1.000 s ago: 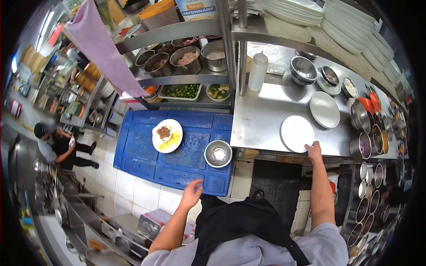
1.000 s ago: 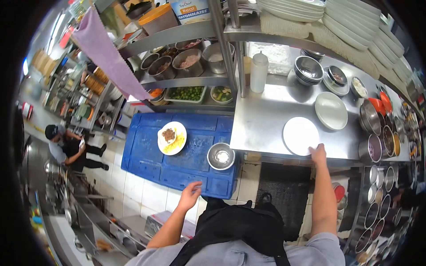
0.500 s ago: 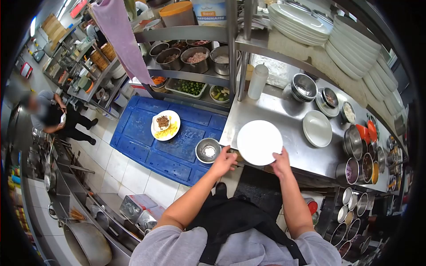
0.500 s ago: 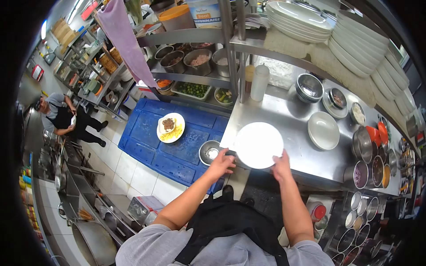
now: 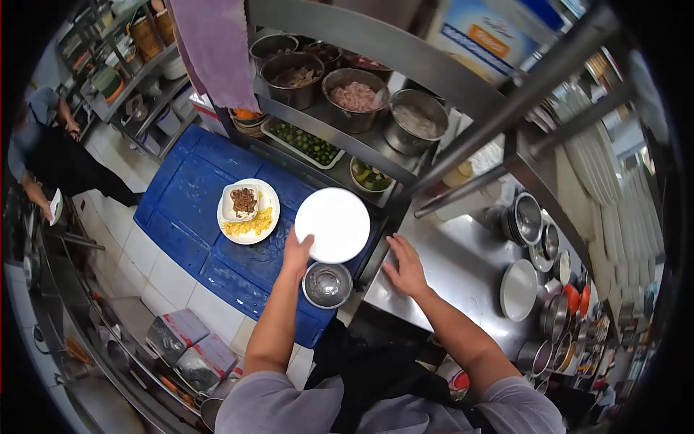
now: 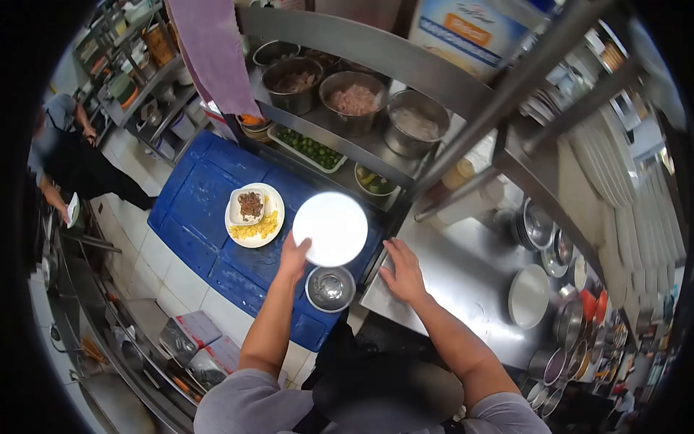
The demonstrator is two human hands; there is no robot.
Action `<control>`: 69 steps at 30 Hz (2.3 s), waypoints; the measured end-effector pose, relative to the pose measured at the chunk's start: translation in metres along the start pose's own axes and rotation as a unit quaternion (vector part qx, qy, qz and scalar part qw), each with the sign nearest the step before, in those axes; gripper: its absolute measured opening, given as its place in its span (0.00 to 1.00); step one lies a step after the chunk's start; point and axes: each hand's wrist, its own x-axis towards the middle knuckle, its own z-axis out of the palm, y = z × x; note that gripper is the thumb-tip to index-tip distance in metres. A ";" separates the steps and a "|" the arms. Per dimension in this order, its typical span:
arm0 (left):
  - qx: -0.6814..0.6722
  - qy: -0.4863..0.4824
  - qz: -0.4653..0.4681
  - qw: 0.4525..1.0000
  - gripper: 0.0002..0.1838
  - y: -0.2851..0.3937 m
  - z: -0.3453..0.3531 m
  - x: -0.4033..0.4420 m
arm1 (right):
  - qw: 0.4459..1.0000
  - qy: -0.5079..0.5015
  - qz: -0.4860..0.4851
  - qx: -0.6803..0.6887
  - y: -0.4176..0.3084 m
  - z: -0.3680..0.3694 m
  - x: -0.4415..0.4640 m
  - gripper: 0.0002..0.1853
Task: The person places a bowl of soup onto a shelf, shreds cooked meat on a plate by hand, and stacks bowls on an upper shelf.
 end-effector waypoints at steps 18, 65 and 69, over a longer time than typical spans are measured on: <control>0.362 0.148 -0.033 0.920 0.26 -0.095 0.174 0.292 | 0.981 -0.079 -0.010 -0.176 0.011 0.016 0.027 0.31; 0.351 0.376 -0.091 0.853 0.19 -0.222 -0.151 -0.148 | 0.991 0.001 -0.098 -0.089 0.026 0.017 0.000 0.29; 0.121 0.418 -0.187 0.881 0.30 -0.229 -0.176 -0.136 | 0.989 0.001 -0.096 -0.117 0.026 0.022 -0.002 0.30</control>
